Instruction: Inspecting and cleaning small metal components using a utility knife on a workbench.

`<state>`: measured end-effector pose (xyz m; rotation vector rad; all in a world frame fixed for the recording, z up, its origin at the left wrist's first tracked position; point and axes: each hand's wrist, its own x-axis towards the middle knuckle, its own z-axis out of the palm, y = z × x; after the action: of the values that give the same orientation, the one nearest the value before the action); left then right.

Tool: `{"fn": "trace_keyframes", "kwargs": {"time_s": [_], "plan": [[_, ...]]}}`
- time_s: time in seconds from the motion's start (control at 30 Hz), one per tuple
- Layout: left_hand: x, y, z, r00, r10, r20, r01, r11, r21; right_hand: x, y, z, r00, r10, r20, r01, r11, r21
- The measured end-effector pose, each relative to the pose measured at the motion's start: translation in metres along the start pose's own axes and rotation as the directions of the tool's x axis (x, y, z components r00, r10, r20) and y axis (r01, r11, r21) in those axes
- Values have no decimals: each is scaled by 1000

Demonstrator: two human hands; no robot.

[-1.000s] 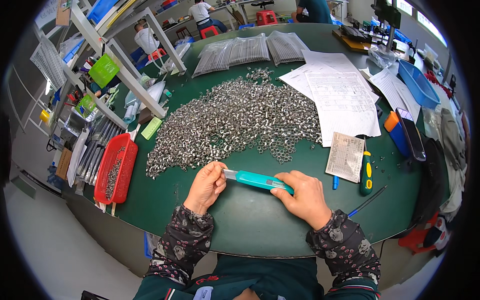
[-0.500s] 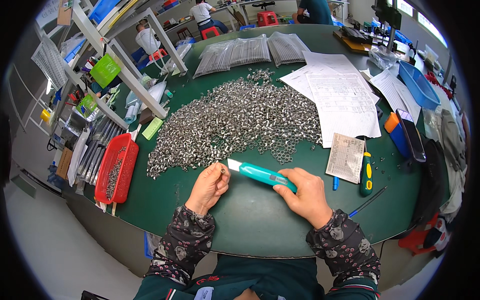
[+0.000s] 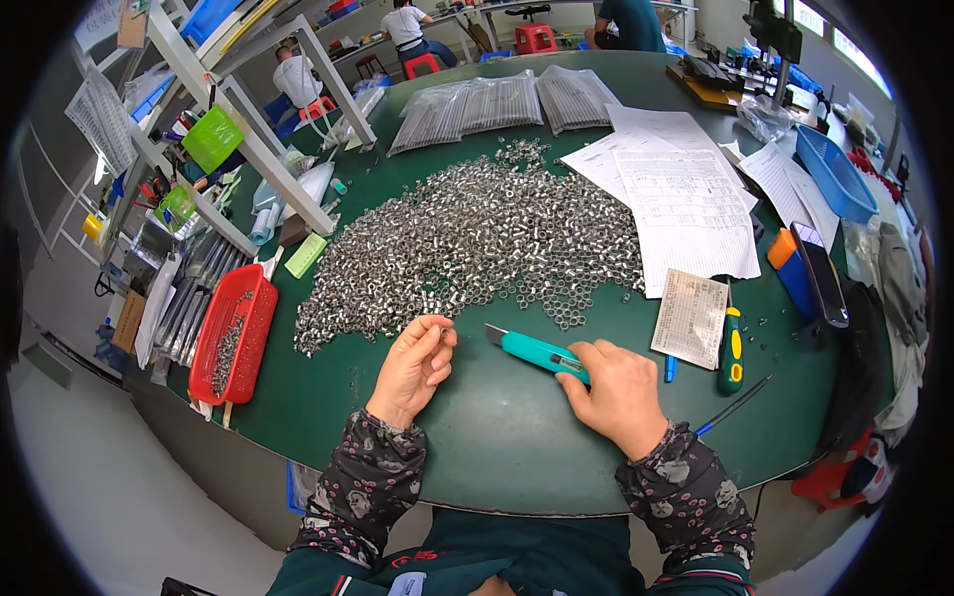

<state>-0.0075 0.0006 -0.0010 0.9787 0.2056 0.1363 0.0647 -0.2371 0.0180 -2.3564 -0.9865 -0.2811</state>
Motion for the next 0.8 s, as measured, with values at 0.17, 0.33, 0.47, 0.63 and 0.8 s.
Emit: {"fn": "trace_keyframes", "kwargs": {"time_s": [0.17,0.33,0.47,0.63,0.8], "plan": [[-1,0,-2,999,31,-6,-31,999,13,2,-1,2,997,34,-75,-14,970,243],[0,2,2,998,-26,-48,25,999,-25,2,0,4,998,64,-7,-58,932,357],[2,-2,-1,998,33,-55,-33,999,16,2,1,4,996,72,55,-88,901,425],[1,-2,-2,999,16,-39,-15,1000,12,2,-1,4,992,75,104,-113,895,431],[0,-2,2,999,-4,-39,5,1000,16,2,-1,3,989,58,137,-111,901,418]]}}
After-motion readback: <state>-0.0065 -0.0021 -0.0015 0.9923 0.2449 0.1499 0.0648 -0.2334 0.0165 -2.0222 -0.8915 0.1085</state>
